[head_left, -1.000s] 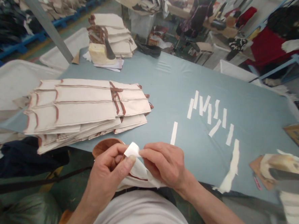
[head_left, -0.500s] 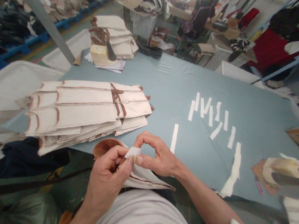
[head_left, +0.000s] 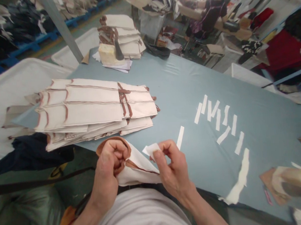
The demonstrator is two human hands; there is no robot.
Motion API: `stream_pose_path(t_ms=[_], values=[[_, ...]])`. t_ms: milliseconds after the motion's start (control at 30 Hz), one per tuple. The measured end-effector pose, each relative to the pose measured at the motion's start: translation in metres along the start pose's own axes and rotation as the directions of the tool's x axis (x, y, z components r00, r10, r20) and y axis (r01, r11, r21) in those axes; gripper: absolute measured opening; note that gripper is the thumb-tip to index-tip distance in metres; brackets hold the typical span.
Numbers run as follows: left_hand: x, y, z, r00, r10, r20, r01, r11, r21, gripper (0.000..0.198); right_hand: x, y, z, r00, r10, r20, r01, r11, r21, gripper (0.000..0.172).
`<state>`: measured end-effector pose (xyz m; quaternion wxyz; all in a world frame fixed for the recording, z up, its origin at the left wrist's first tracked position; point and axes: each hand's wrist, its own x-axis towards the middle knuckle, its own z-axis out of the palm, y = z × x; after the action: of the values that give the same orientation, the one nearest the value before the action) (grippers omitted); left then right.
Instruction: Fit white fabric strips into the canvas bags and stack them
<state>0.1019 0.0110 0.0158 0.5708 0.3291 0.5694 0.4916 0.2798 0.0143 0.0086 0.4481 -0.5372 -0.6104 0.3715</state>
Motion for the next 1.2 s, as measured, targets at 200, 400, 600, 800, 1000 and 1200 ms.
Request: stream_pose_path(t_ms=[200, 400, 600, 800, 1000, 1200], values=[[0.017, 0.010, 0.015, 0.996, -0.090, -0.011, 0.084, 0.959, -0.270, 0.078, -0.009, 0.020, 0.017, 0.925, -0.376, -0.053, 0.331, 0.866, -0.374, 0.018], [0.017, 0.002, 0.002, 1.000, 0.010, 0.010, -0.010, 0.999, 0.047, 0.065, -0.001, 0.047, 0.035, 0.911, -0.403, -0.083, 0.342, 0.855, -0.390, 0.026], [0.006, 0.001, -0.017, 0.983, 0.186, 0.002, -0.168, 0.880, 0.444, 0.026, 0.003, 0.046, 0.031, 0.924, -0.382, -0.032, 0.349, 0.872, -0.343, 0.032], [0.015, -0.012, -0.024, 0.994, 0.109, -0.028, -0.095, 0.943, 0.319, 0.045, 0.002, 0.047, 0.041, 0.964, -0.266, 0.018, 0.262, 0.932, -0.251, 0.031], [0.014, -0.017, -0.020, 0.998, 0.009, 0.056, -0.015, 0.994, 0.110, 0.055, 0.005, 0.034, 0.030, 0.998, -0.056, 0.024, 0.059, 0.992, -0.115, 0.026], [0.019, -0.002, -0.019, 0.984, -0.038, 0.173, 0.037, 0.999, 0.008, 0.053, 0.027, -0.005, -0.004, 0.997, -0.042, 0.059, 0.038, 0.997, 0.074, 0.024]])
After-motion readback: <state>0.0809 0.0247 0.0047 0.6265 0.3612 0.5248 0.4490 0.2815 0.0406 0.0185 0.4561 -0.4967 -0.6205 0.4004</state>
